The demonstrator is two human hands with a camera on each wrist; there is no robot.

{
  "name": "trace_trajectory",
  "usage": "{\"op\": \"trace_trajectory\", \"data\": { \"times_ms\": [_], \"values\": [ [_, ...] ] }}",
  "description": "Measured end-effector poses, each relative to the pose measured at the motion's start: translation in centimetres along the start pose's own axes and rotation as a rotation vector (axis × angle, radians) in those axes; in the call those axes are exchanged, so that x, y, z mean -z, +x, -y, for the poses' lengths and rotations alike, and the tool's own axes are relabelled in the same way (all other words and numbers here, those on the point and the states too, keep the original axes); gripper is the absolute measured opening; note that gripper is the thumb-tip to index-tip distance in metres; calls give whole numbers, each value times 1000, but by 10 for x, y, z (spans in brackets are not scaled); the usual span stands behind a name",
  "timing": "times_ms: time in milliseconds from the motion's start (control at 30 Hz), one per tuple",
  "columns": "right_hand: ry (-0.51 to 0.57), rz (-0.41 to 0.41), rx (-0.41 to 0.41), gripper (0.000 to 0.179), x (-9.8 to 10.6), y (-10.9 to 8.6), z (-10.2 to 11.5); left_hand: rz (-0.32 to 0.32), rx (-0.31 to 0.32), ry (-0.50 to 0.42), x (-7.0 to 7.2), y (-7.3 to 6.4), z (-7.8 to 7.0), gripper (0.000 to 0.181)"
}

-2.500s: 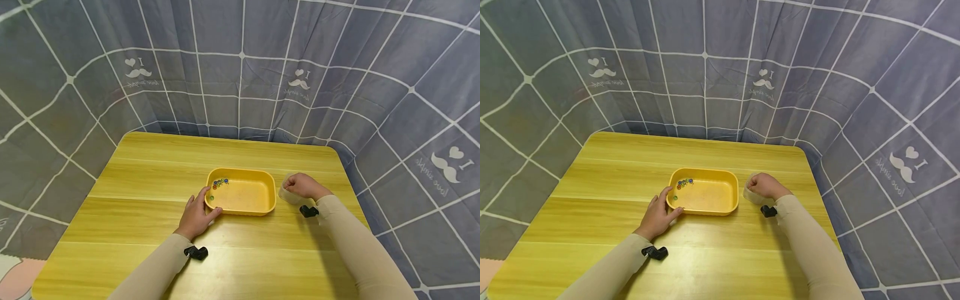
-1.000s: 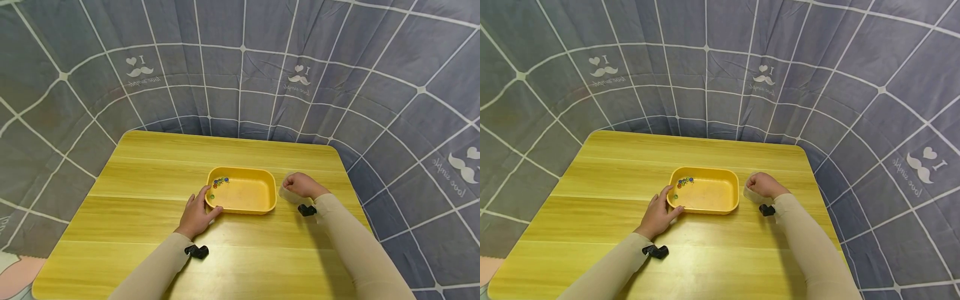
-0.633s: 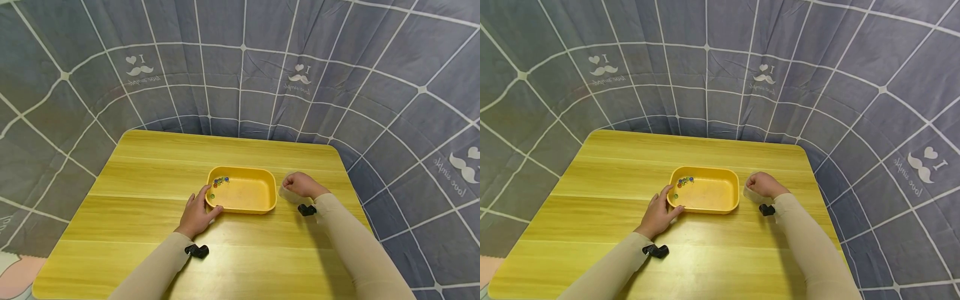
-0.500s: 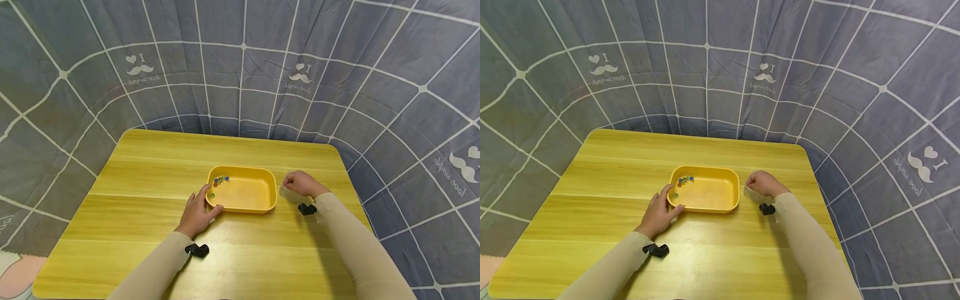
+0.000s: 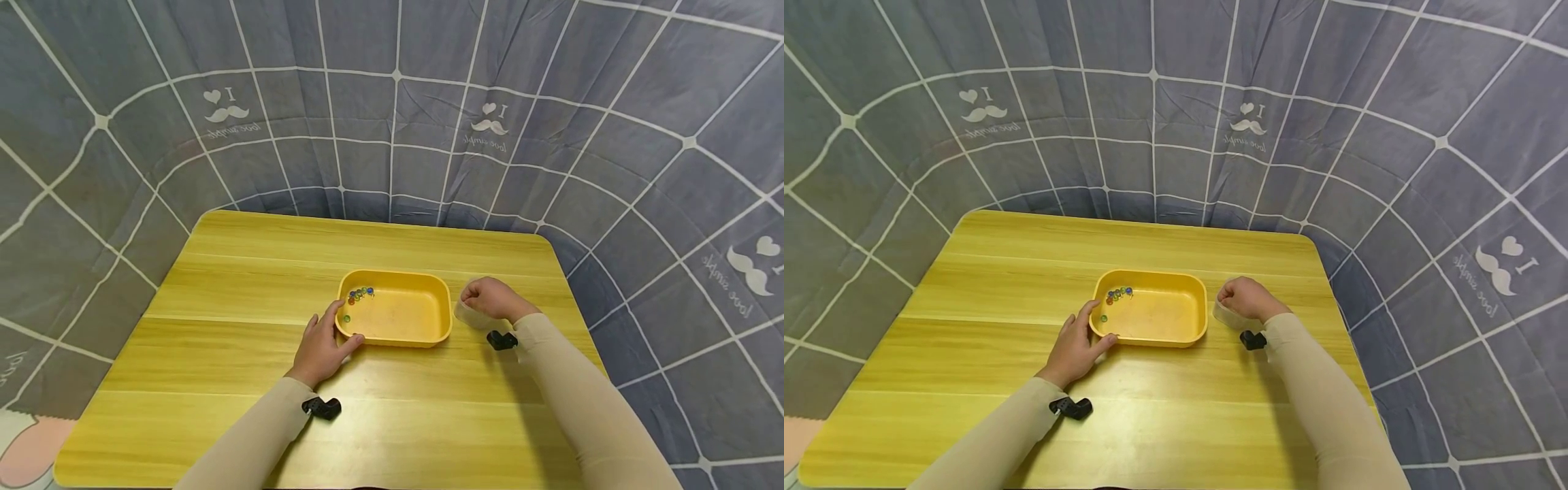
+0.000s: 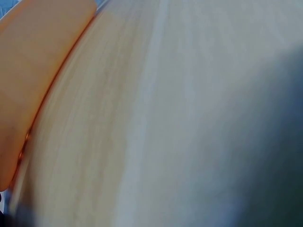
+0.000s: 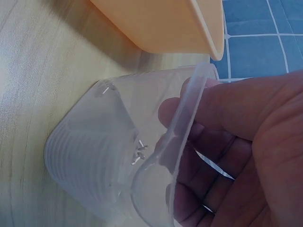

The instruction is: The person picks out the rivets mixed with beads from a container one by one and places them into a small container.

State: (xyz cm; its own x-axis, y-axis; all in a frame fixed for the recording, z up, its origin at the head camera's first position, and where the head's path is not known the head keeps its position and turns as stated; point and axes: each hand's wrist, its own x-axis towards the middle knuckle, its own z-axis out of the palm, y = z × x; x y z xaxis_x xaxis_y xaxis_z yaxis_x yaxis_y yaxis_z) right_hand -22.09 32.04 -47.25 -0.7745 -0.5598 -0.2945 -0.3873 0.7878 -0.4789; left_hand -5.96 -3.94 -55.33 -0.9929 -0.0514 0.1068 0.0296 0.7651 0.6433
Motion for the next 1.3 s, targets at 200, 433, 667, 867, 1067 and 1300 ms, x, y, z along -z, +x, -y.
{"op": "trace_trajectory", "data": {
  "times_ms": [200,433,667,867,1067,1300],
  "values": [
    [11,5,3,16,-1,2,-1,0,-14,-9,0,-1,0,82],
    [11,6,-19,14,6,2,0,4,-9,-10,0,4,0,82],
    [26,-20,-55,13,14,4,0,4,-16,-13,2,8,-1,82],
    [39,-9,-61,13,16,2,2,8,-22,-19,2,7,0,84],
    [46,-6,-74,12,13,0,1,9,-22,-18,-2,6,3,83],
    [29,-11,-90,10,10,-2,-3,28,-6,-10,-3,3,4,82]
  ]
}}
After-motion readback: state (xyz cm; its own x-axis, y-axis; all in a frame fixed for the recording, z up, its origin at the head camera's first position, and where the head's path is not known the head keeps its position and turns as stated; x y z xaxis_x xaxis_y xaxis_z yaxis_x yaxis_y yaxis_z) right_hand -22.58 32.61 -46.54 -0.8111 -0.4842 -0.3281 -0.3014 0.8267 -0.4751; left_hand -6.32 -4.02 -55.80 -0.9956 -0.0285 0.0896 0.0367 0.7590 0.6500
